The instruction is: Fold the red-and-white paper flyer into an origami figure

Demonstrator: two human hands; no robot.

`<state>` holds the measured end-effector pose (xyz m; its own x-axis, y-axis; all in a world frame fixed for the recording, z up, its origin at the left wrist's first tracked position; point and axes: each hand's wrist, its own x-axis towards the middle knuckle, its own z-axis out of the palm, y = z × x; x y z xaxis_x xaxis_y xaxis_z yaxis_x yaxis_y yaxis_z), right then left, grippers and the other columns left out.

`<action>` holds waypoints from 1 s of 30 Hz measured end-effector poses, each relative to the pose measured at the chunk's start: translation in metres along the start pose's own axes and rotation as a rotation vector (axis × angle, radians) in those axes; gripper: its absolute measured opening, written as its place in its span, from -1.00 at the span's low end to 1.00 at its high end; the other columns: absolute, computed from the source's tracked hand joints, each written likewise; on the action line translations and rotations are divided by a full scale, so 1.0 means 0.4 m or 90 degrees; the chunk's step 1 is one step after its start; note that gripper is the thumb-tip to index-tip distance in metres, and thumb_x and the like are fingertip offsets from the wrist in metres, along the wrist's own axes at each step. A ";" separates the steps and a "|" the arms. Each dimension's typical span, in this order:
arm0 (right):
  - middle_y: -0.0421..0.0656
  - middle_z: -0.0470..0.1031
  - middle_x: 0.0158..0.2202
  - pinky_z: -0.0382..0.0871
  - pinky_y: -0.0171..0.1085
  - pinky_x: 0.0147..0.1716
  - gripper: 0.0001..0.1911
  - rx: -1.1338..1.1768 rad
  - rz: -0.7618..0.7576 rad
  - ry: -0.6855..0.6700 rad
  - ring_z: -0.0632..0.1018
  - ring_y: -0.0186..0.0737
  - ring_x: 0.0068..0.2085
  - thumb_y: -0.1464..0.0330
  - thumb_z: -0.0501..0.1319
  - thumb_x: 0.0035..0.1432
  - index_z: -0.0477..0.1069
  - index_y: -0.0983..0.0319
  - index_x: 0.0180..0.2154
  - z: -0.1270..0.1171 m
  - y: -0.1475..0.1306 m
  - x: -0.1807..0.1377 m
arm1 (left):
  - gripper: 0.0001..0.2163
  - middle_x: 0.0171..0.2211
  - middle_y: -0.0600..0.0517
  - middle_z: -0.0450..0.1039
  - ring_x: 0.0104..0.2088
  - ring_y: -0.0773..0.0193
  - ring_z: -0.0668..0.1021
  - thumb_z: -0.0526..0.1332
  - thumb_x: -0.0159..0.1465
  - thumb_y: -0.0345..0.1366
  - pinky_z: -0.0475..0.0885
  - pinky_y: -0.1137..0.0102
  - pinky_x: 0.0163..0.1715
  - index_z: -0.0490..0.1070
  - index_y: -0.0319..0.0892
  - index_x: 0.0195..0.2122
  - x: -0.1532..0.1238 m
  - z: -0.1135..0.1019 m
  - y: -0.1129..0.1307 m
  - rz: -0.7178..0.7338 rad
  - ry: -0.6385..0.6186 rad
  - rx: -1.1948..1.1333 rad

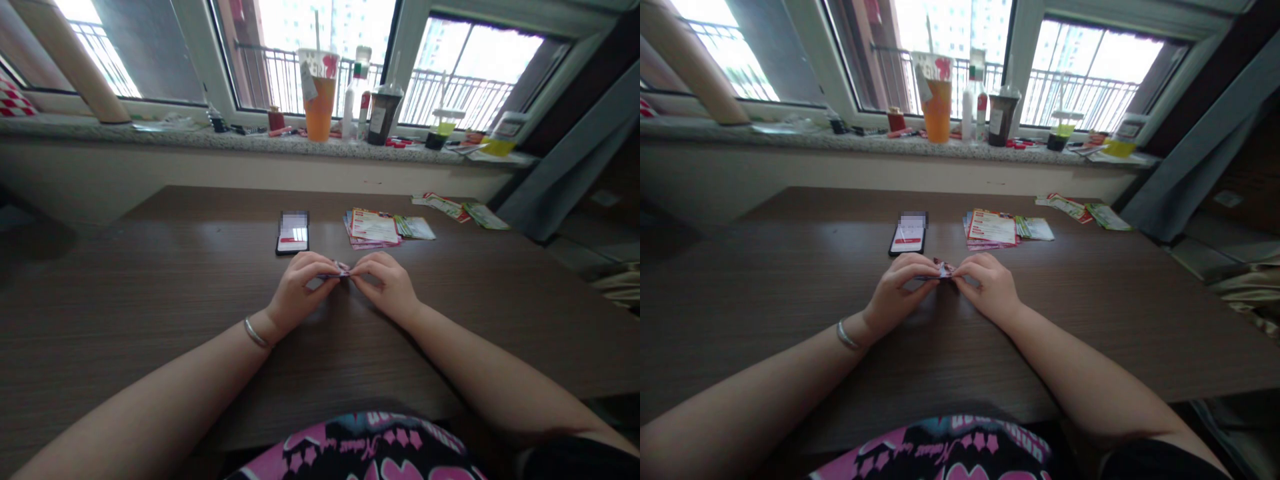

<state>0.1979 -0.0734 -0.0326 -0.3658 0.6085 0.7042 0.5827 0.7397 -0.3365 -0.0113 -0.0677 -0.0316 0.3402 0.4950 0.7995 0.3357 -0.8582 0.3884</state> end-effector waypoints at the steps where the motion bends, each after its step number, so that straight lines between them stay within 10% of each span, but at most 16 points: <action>1: -0.17 0.54 -0.31 0.41 -0.22 -0.17 -0.94 -0.013 -0.006 -0.003 0.51 -0.23 -0.22 0.40 0.24 0.16 0.48 0.14 -0.33 -0.001 -0.001 0.000 | -0.94 -0.28 0.00 0.54 -0.22 0.25 0.54 0.29 0.22 -0.39 0.43 0.28 -0.13 0.48 -0.14 -0.28 0.000 0.000 0.000 0.006 0.000 0.007; 30: -0.17 0.53 -0.29 0.41 -0.18 -0.14 -0.90 0.067 0.037 -0.009 0.51 -0.20 -0.20 0.46 0.25 0.08 0.41 0.14 -0.33 0.005 -0.024 0.003 | -0.97 -0.35 0.00 0.51 -0.33 0.29 0.52 0.23 0.25 -0.38 0.45 0.36 -0.26 0.45 -0.15 -0.34 -0.009 0.004 -0.005 0.002 -0.041 0.072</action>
<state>0.1905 -0.0793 -0.0297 -0.3442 0.6541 0.6736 0.5236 0.7292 -0.4406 -0.0119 -0.0676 -0.0360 0.3952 0.5034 0.7684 0.4304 -0.8404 0.3293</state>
